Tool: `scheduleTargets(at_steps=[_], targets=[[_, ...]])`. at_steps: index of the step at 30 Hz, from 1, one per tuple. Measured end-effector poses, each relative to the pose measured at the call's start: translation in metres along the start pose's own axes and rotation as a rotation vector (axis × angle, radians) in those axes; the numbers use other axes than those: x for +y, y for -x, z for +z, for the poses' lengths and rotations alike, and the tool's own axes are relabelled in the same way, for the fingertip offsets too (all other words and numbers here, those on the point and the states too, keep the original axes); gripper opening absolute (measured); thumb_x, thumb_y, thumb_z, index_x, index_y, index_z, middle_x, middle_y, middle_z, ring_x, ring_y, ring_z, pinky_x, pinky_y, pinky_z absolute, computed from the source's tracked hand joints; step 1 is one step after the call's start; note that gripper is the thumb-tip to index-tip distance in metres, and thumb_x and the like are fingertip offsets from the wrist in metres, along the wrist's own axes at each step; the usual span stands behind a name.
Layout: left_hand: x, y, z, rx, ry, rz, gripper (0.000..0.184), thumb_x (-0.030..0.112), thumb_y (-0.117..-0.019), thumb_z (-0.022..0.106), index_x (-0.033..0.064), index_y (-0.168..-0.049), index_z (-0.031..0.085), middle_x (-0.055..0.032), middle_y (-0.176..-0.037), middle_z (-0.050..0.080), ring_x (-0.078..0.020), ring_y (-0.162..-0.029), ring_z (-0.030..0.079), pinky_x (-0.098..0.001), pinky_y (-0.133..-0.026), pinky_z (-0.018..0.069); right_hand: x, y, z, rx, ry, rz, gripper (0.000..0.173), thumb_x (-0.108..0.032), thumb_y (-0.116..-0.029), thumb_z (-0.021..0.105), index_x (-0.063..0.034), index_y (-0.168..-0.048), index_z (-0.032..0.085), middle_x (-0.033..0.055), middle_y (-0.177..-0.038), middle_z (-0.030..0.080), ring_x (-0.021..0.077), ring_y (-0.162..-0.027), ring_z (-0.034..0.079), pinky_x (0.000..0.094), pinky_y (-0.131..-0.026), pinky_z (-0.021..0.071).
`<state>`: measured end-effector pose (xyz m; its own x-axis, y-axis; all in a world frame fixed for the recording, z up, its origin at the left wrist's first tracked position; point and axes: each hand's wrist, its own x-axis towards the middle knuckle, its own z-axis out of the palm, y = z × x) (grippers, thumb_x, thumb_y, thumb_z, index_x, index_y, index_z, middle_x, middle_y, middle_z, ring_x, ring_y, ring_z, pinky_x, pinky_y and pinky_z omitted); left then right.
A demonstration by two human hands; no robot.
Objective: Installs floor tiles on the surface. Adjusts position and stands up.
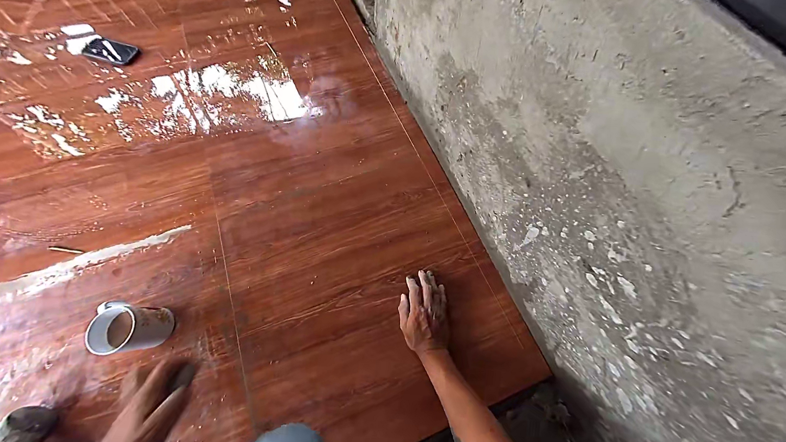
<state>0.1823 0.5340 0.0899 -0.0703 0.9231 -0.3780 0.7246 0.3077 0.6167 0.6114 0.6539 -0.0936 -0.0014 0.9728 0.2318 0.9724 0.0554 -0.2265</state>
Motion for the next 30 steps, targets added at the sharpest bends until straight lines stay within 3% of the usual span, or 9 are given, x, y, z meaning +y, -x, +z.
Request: scheduleTargets(at_steps=[2, 5, 10, 12, 14, 16, 20, 25, 30], targets=[[0.083, -0.107, 0.047, -0.038, -0.078, 0.167, 0.052, 0.036, -0.0936, 0.050, 0.0099, -0.138, 0.055, -0.0230, -0.140, 0.051, -0.0386, -0.127, 0.052, -0.0566, -0.099, 0.0481, 0.000, -0.002, -0.001, 0.009, -0.007, -0.006, 0.046, -0.036, -0.1052, 0.041, -0.0158, -0.140, 0.064, 0.0145, -0.152, 0.054, 0.0321, -0.146, 0.046, 0.0534, -0.121, 0.0339], [0.198, -0.230, 0.113, -0.069, -0.182, 0.312, 0.045, 0.030, -0.0973, 0.060, 0.0098, -0.136, 0.054, -0.0274, -0.145, 0.043, -0.0419, -0.128, 0.052, -0.0557, -0.099, 0.0515, 0.002, -0.002, 0.000, 0.007, -0.001, 0.003, 0.046, -0.037, -0.1049, 0.042, -0.0157, -0.140, 0.064, 0.0145, -0.152, 0.055, 0.0315, -0.145, 0.048, 0.0527, -0.121, 0.0352], [0.304, -0.373, 0.208, 0.172, -0.169, 0.483, 0.052, 0.015, -0.0929, 0.066, 0.0014, -0.141, 0.051, -0.0274, -0.141, 0.050, -0.0426, -0.128, 0.054, -0.0538, -0.106, 0.0494, 0.004, 0.000, 0.008, 0.063, -0.021, 0.004, 0.045, -0.036, -0.1037, 0.045, -0.0160, -0.138, 0.066, 0.0140, -0.150, 0.057, 0.0309, -0.144, 0.049, 0.0519, -0.121, 0.0361], [0.321, -0.391, 0.236, 0.244, -0.206, 0.417, 0.040, 0.015, -0.0964, 0.063, 0.0022, -0.134, 0.058, -0.0226, -0.131, 0.064, -0.0398, -0.125, 0.061, -0.0563, -0.104, 0.0492, 0.005, 0.001, 0.011, 0.087, -0.023, 0.004, 0.045, -0.035, -0.1033, 0.045, -0.0159, -0.137, 0.067, 0.0136, -0.149, 0.058, 0.0302, -0.144, 0.049, 0.0513, -0.121, 0.0349], [0.328, -0.397, 0.258, 0.297, -0.254, 0.394, 0.025, 0.017, -0.0969, 0.062, 0.0046, -0.116, 0.071, -0.0179, -0.116, 0.072, -0.0383, -0.117, 0.065, -0.0576, -0.099, 0.0500, 0.004, 0.002, 0.013, 0.095, -0.015, 0.009, 0.044, -0.035, -0.1032, 0.046, -0.0164, -0.136, 0.068, 0.0130, -0.148, 0.059, 0.0298, -0.143, 0.050, 0.0511, -0.121, 0.0353], [0.332, -0.407, 0.273, 0.298, -0.272, 0.406, 0.023, 0.017, -0.0995, 0.058, 0.0067, -0.112, 0.074, -0.0126, -0.124, 0.071, -0.0354, -0.123, 0.062, -0.0552, -0.100, 0.0510, 0.003, 0.001, 0.011, 0.060, -0.004, 0.016, 0.045, -0.036, -0.1040, 0.044, -0.0170, -0.138, 0.066, 0.0122, -0.150, 0.058, 0.0290, -0.144, 0.049, 0.0513, -0.121, 0.0344], [0.347, -0.438, 0.287, 0.273, -0.325, 0.446, 0.029, 0.016, -0.1021, 0.053, 0.0091, -0.124, 0.070, -0.0095, -0.140, 0.063, -0.0351, -0.131, 0.057, -0.0542, -0.103, 0.0498, 0.003, 0.001, 0.011, 0.061, -0.029, 0.025, 0.045, -0.037, -0.1040, 0.045, -0.0163, -0.139, 0.067, 0.0125, -0.149, 0.058, 0.0288, -0.144, 0.050, 0.0506, -0.122, 0.0347], [0.356, -0.459, 0.289, 0.261, -0.505, 0.434, 0.044, 0.015, -0.1021, 0.048, 0.0052, -0.145, 0.054, -0.0143, -0.156, 0.047, -0.0348, -0.143, 0.045, -0.0507, -0.113, 0.0406, 0.001, -0.002, 0.004, 0.051, -0.045, 0.019, 0.045, -0.033, -0.1053, 0.042, -0.0139, -0.136, 0.068, 0.0146, -0.148, 0.059, 0.0316, -0.142, 0.051, 0.0527, -0.120, 0.0368], [0.334, -0.453, 0.269, 0.243, -0.544, 0.400, 0.044, 0.007, -0.1029, 0.044, 0.0000, -0.146, 0.050, -0.0166, -0.158, 0.044, -0.0342, -0.146, 0.042, -0.0470, -0.117, 0.0385, 0.000, -0.001, 0.008, 0.034, -0.028, 0.006, 0.046, -0.037, -0.1037, 0.044, -0.0165, -0.139, 0.066, 0.0142, -0.150, 0.056, 0.0317, -0.145, 0.047, 0.0526, -0.122, 0.0342]])
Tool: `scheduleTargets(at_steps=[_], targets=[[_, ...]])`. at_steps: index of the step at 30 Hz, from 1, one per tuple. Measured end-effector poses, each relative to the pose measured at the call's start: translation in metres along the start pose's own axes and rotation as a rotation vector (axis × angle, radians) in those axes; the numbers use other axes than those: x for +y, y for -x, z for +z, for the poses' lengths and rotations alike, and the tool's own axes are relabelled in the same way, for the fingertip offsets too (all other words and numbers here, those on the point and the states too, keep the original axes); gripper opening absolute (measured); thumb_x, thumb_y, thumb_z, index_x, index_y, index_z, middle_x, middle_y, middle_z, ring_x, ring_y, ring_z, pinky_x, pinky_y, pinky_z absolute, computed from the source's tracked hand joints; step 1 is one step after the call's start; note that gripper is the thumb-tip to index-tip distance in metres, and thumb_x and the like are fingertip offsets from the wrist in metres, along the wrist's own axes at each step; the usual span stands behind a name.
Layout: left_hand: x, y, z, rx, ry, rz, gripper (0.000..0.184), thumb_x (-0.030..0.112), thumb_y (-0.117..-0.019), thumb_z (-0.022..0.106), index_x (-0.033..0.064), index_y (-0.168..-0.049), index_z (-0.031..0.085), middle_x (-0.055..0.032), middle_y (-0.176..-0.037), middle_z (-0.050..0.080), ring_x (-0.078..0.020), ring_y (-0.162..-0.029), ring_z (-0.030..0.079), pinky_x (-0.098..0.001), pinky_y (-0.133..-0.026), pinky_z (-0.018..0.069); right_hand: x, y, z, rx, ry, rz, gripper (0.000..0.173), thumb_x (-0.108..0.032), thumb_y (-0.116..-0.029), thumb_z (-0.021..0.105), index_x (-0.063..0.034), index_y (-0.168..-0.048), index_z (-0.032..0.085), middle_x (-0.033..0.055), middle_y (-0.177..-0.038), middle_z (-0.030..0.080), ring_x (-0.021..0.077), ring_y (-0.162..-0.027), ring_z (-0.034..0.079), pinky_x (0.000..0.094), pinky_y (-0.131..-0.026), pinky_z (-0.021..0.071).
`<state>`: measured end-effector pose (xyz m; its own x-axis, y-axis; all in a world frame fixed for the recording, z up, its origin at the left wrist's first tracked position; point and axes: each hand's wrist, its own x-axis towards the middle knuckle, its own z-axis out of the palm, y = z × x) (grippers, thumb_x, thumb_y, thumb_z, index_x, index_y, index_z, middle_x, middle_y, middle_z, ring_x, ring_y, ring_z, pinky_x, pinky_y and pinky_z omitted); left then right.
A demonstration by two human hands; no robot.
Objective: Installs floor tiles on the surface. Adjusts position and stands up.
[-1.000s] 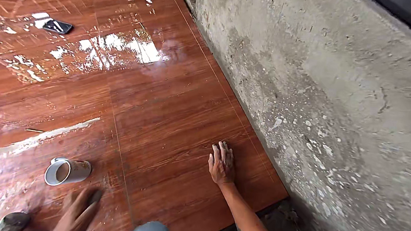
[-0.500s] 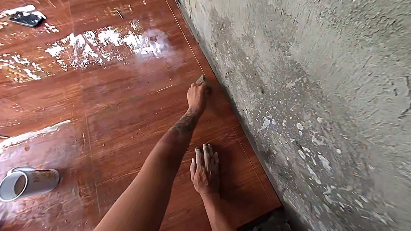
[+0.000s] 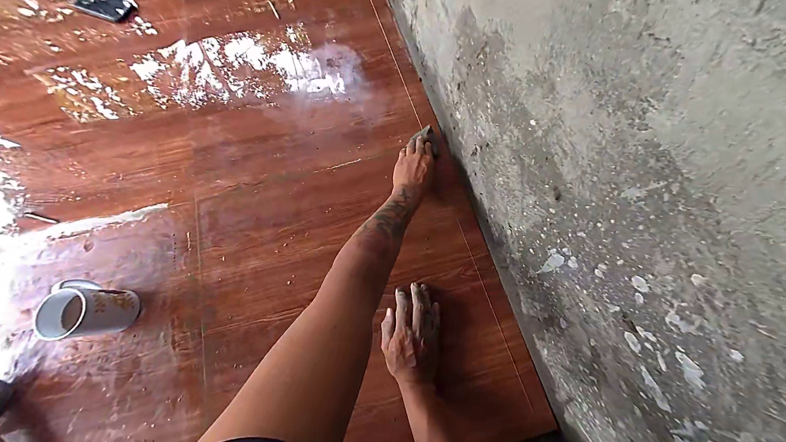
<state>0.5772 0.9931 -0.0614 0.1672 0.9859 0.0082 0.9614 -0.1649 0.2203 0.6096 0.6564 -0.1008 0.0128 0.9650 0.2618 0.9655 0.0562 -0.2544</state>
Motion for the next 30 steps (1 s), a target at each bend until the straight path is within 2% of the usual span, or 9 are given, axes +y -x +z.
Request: scheduleTargets(at_steps=[4, 7, 12, 21, 24, 27, 30], targets=[[-0.050, 0.024, -0.008, -0.018, -0.083, -0.040, 0.047, 0.004, -0.1033, 0.041, -0.0013, -0.150, 0.045, -0.0193, -0.160, 0.040, -0.0344, -0.148, 0.039, -0.0471, -0.120, 0.0351, 0.000, 0.001, 0.004, 0.002, 0.008, -0.012, 0.048, -0.038, -0.1043, 0.041, -0.0160, -0.140, 0.065, 0.0150, -0.152, 0.055, 0.0322, -0.146, 0.045, 0.0535, -0.122, 0.0330], [-0.093, 0.052, -0.016, 0.006, -0.067, -0.071, 0.047, 0.004, -0.1031, 0.041, -0.0013, -0.149, 0.045, -0.0194, -0.159, 0.041, -0.0339, -0.148, 0.039, -0.0465, -0.120, 0.0347, 0.000, 0.001, 0.003, 0.002, 0.018, -0.023, 0.049, -0.038, -0.1048, 0.040, -0.0151, -0.141, 0.063, 0.0145, -0.152, 0.054, 0.0322, -0.147, 0.045, 0.0537, -0.122, 0.0318], [-0.160, 0.098, -0.033, -0.030, -0.115, -0.172, 0.049, 0.001, -0.1038, 0.038, -0.0025, -0.153, 0.039, -0.0210, -0.162, 0.036, -0.0346, -0.151, 0.035, -0.0473, -0.123, 0.0299, -0.003, 0.000, -0.001, -0.065, -0.026, -0.020, 0.050, -0.037, -0.1049, 0.039, -0.0122, -0.142, 0.061, 0.0174, -0.155, 0.050, 0.0346, -0.149, 0.041, 0.0557, -0.123, 0.0290], [-0.304, 0.200, -0.069, -0.011, -0.174, -0.351, 0.050, 0.000, -0.1015, 0.042, -0.0051, -0.151, 0.041, -0.0243, -0.160, 0.038, -0.0361, -0.150, 0.037, -0.0471, -0.122, 0.0317, -0.004, 0.002, -0.006, -0.021, -0.011, -0.063, 0.050, -0.037, -0.1053, 0.038, -0.0092, -0.141, 0.060, 0.0202, -0.154, 0.049, 0.0379, -0.148, 0.041, 0.0561, -0.122, 0.0296], [-0.330, 0.220, -0.077, -0.006, -0.166, -0.397, 0.048, 0.001, -0.1005, 0.045, -0.0028, -0.149, 0.046, -0.0232, -0.160, 0.038, -0.0388, -0.148, 0.038, -0.0496, -0.122, 0.0325, -0.003, 0.003, -0.004, -0.010, -0.018, -0.075, 0.051, -0.037, -0.1050, 0.038, -0.0080, -0.141, 0.059, 0.0212, -0.153, 0.050, 0.0387, -0.148, 0.042, 0.0562, -0.122, 0.0300], [-0.342, 0.225, -0.089, -0.024, -0.145, -0.426, 0.046, 0.001, -0.1004, 0.046, -0.0025, -0.146, 0.050, -0.0228, -0.163, 0.032, -0.0411, -0.150, 0.035, -0.0525, -0.122, 0.0309, -0.004, 0.003, -0.002, 0.007, -0.032, -0.084, 0.052, -0.037, -0.1046, 0.038, -0.0068, -0.141, 0.059, 0.0222, -0.152, 0.051, 0.0391, -0.147, 0.043, 0.0562, -0.121, 0.0302], [-0.355, 0.231, -0.093, -0.047, -0.141, -0.445, 0.043, 0.001, -0.1005, 0.046, -0.0036, -0.143, 0.052, -0.0216, -0.163, 0.034, -0.0406, -0.147, 0.038, -0.0526, -0.117, 0.0376, -0.001, 0.004, -0.002, 0.009, -0.031, -0.081, 0.053, -0.038, -0.1043, 0.038, -0.0071, -0.141, 0.060, 0.0222, -0.153, 0.050, 0.0388, -0.147, 0.042, 0.0563, -0.121, 0.0293]])
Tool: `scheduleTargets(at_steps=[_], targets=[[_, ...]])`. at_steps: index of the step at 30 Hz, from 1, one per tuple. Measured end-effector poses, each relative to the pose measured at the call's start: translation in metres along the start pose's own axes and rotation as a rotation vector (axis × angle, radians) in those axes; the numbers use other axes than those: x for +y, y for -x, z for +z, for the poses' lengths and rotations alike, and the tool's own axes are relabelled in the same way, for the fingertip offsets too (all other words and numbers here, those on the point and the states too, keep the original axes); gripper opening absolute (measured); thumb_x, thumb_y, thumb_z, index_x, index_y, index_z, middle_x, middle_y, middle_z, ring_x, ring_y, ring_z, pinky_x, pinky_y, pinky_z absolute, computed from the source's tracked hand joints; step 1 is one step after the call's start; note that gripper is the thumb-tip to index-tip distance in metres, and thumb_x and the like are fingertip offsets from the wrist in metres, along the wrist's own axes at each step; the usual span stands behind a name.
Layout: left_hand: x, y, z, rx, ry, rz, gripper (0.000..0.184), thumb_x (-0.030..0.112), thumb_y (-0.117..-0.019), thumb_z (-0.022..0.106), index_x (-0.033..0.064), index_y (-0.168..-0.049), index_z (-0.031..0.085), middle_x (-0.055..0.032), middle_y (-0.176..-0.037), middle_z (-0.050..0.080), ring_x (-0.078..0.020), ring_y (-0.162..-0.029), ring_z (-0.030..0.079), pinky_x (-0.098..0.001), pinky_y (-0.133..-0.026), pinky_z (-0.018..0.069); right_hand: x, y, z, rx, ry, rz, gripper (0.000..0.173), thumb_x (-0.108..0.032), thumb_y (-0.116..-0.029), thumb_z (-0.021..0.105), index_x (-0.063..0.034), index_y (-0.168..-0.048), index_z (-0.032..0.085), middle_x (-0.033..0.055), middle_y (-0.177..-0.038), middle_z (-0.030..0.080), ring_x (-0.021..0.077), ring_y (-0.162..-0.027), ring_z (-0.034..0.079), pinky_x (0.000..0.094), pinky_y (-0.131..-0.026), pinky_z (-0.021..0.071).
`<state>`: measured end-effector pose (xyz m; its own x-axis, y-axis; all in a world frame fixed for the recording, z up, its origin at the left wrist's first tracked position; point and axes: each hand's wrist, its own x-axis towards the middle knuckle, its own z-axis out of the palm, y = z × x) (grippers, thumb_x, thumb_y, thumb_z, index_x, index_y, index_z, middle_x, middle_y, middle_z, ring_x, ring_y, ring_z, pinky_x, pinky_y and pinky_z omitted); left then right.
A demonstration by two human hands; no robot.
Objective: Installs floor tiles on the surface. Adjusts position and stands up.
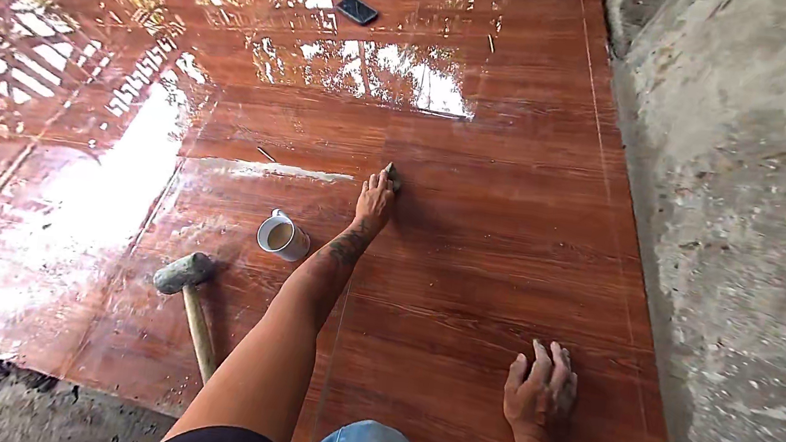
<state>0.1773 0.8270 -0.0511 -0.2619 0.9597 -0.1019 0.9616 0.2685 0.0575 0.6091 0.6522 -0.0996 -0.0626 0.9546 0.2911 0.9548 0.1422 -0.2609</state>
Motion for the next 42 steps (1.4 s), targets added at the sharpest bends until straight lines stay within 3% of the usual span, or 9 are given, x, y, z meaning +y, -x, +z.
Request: scheduleTargets(at_steps=[3, 6, 10, 13, 17, 23, 31, 37, 42], targets=[[-0.017, -0.007, -0.005, -0.019, 0.038, 0.007, 0.038, 0.005, -0.0988, 0.053, 0.0031, -0.136, 0.061, -0.0129, -0.165, 0.033, -0.0404, -0.146, 0.039, -0.0555, -0.109, 0.0461, -0.001, -0.001, 0.002, -0.008, -0.001, 0.007, 0.053, -0.038, -0.1044, 0.038, -0.0083, -0.142, 0.059, 0.0214, -0.154, 0.050, 0.0381, -0.148, 0.041, 0.0554, -0.122, 0.0287], [-0.031, -0.015, -0.012, -0.053, 0.050, 0.041, 0.025, 0.008, -0.0953, 0.059, 0.0006, -0.117, 0.070, -0.0085, -0.166, 0.033, -0.0397, -0.143, 0.044, -0.0569, -0.102, 0.0519, 0.001, 0.000, 0.002, -0.016, 0.001, 0.006, 0.053, -0.038, -0.1051, 0.037, -0.0078, -0.142, 0.058, 0.0215, -0.154, 0.050, 0.0379, -0.148, 0.041, 0.0554, -0.123, 0.0278], [-0.043, -0.022, -0.018, -0.071, 0.039, 0.102, 0.017, 0.006, -0.0909, 0.062, 0.0000, -0.103, 0.072, -0.0060, -0.159, 0.045, -0.0332, -0.142, 0.047, -0.0540, -0.105, 0.0506, -0.001, 0.000, 0.001, -0.035, -0.009, 0.016, 0.052, -0.038, -0.1052, 0.037, -0.0084, -0.143, 0.058, 0.0210, -0.154, 0.050, 0.0381, -0.148, 0.040, 0.0550, -0.123, 0.0272], [-0.041, -0.020, -0.023, -0.058, 0.068, 0.091, 0.020, 0.010, -0.0955, 0.057, 0.0029, -0.109, 0.070, -0.0117, -0.134, 0.063, -0.0329, -0.124, 0.062, -0.0558, -0.098, 0.0529, -0.002, -0.002, -0.001, -0.041, -0.013, 0.016, 0.053, -0.038, -0.1052, 0.037, -0.0074, -0.142, 0.059, 0.0222, -0.153, 0.050, 0.0382, -0.148, 0.041, 0.0551, -0.123, 0.0279], [-0.045, -0.012, -0.015, -0.023, 0.108, 0.033, 0.030, 0.006, -0.0967, 0.055, 0.0059, -0.124, 0.067, -0.0173, -0.131, 0.063, -0.0375, -0.122, 0.062, -0.0557, -0.099, 0.0524, 0.000, -0.001, 0.001, -0.042, -0.002, 0.015, 0.052, -0.038, -0.1052, 0.038, -0.0078, -0.142, 0.059, 0.0219, -0.153, 0.050, 0.0377, -0.149, 0.040, 0.0540, -0.124, 0.0269], [-0.056, 0.028, -0.002, 0.064, 0.178, 0.083, 0.026, 0.004, -0.0961, 0.056, 0.0055, -0.118, 0.070, -0.0167, -0.123, 0.066, -0.0349, -0.120, 0.062, -0.0511, -0.103, 0.0508, 0.000, 0.000, 0.001, -0.042, -0.010, 0.024, 0.052, -0.039, -0.1051, 0.038, -0.0093, -0.144, 0.057, 0.0218, -0.154, 0.049, 0.0374, -0.149, 0.039, 0.0532, -0.124, 0.0259], [-0.047, 0.158, 0.011, 0.075, 0.282, 0.170, 0.027, 0.004, -0.0949, 0.062, 0.0049, -0.121, 0.071, -0.0148, -0.132, 0.065, -0.0341, -0.123, 0.061, -0.0504, -0.104, 0.0511, 0.001, -0.001, 0.000, -0.040, -0.032, 0.018, 0.054, -0.039, -0.1048, 0.037, -0.0075, -0.143, 0.057, 0.0233, -0.154, 0.048, 0.0396, -0.149, 0.039, 0.0547, -0.123, 0.0261], [-0.043, 0.278, 0.026, -0.084, 0.293, 0.159, 0.037, 0.001, -0.1009, 0.044, 0.0053, -0.129, 0.068, -0.0142, -0.143, 0.061, -0.0327, -0.132, 0.058, -0.0455, -0.108, 0.0493, -0.001, 0.000, -0.002, -0.065, -0.031, 0.029, 0.053, -0.039, -0.1060, 0.037, -0.0085, -0.145, 0.056, 0.0231, -0.156, 0.046, 0.0384, -0.150, 0.037, 0.0539, -0.124, 0.0248], [-0.040, 0.390, 0.038, -0.067, 0.315, 0.227, 0.032, 0.003, -0.0987, 0.051, 0.0024, -0.123, 0.071, -0.0179, -0.140, 0.063, -0.0331, -0.132, 0.060, -0.0455, -0.111, 0.0484, 0.000, 0.000, -0.003, -0.101, -0.041, 0.032, 0.054, -0.039, -0.1061, 0.037, -0.0074, -0.145, 0.055, 0.0243, -0.156, 0.046, 0.0408, -0.150, 0.036, 0.0555, -0.124, 0.0232]])
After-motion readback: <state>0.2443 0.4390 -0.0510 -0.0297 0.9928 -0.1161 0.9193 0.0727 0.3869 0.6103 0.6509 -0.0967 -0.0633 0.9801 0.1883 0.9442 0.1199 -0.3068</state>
